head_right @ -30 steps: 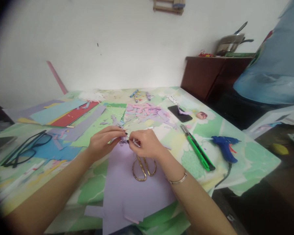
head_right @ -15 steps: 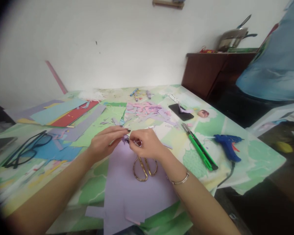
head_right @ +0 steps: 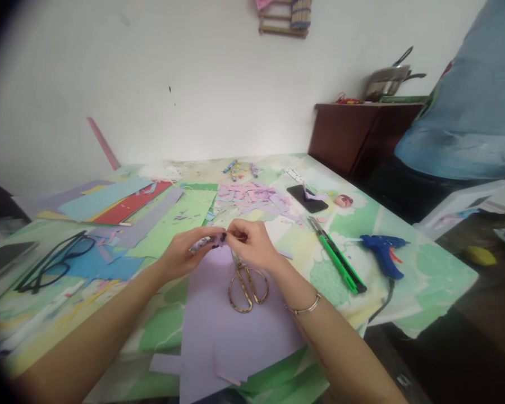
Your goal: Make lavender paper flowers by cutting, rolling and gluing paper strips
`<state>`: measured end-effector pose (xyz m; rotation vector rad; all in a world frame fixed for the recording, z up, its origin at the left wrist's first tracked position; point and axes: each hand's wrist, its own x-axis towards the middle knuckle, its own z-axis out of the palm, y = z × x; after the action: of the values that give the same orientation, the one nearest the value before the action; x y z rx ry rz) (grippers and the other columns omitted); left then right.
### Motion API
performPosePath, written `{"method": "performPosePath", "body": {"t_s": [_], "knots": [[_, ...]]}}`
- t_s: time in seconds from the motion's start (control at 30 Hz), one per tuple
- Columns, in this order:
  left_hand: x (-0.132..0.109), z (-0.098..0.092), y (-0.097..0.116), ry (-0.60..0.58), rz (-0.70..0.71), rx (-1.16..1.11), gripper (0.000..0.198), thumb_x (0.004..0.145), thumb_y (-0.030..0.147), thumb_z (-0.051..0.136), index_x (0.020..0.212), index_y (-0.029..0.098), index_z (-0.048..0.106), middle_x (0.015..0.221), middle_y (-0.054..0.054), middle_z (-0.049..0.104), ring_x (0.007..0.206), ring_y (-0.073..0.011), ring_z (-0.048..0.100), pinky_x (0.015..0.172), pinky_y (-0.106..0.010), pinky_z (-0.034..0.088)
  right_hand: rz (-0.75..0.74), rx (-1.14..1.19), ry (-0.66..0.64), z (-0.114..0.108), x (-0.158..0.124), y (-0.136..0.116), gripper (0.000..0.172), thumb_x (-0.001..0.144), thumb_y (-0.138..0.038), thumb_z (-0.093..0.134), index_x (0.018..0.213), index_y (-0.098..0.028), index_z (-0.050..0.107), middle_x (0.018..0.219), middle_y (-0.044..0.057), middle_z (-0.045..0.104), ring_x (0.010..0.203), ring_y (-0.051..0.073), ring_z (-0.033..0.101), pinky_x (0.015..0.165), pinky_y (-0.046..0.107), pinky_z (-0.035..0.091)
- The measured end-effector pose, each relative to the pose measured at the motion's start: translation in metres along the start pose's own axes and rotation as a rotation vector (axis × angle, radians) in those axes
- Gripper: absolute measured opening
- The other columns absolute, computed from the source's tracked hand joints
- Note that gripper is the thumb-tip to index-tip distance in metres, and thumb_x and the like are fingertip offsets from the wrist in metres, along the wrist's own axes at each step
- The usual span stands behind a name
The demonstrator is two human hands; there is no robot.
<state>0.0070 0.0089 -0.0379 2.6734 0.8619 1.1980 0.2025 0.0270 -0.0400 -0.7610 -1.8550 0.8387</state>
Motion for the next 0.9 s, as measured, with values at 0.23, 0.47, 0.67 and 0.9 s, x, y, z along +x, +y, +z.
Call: {"method": "performPosePath", "body": {"t_s": [0.23,0.47,0.67,0.9], "knots": [[0.004,-0.003,0.009,0.039,-0.245,-0.356,0.028,0.085,0.020,0.058,0.112,0.019,0.057,0.096,-0.007,0.071,0.089,-0.0169,0.068,0.077,-0.025,0.054,0.075,0.227,-0.058,-0.004,0.002,-0.004,0.016,0.076,-0.025,0.058,0.063,-0.015,0.055,0.054,-0.005,0.045,0.047,0.006,0.038,0.045,0.020,0.028],[0.008,-0.007,0.019,0.087,-0.373,-0.704,0.029,0.082,0.021,0.064,0.110,0.019,0.058,0.094,-0.008,0.070,0.072,-0.0137,0.065,0.061,-0.023,0.052,0.118,0.394,-0.086,-0.006,0.002,-0.008,0.015,0.073,-0.027,0.062,0.065,-0.015,0.057,0.052,-0.005,0.047,0.045,0.006,0.041,0.043,0.020,0.029],[0.007,0.000,0.016,0.045,-0.311,-0.855,0.035,0.087,0.020,0.057,0.122,0.024,0.052,0.096,-0.005,0.061,0.079,-0.0140,0.061,0.071,-0.028,0.051,0.120,0.396,-0.096,-0.004,0.002,-0.010,0.014,0.071,-0.025,0.061,0.062,-0.015,0.058,0.051,-0.005,0.050,0.044,0.006,0.040,0.042,0.019,0.029],[0.007,0.005,0.013,0.032,-0.250,-0.851,0.029,0.089,0.027,0.053,0.118,0.025,0.051,0.113,-0.009,0.051,0.085,-0.0162,0.062,0.077,-0.034,0.053,0.119,0.408,-0.122,-0.003,0.002,-0.010,0.012,0.073,-0.023,0.058,0.065,-0.015,0.061,0.051,-0.005,0.052,0.045,0.006,0.042,0.043,0.019,0.032]]}}
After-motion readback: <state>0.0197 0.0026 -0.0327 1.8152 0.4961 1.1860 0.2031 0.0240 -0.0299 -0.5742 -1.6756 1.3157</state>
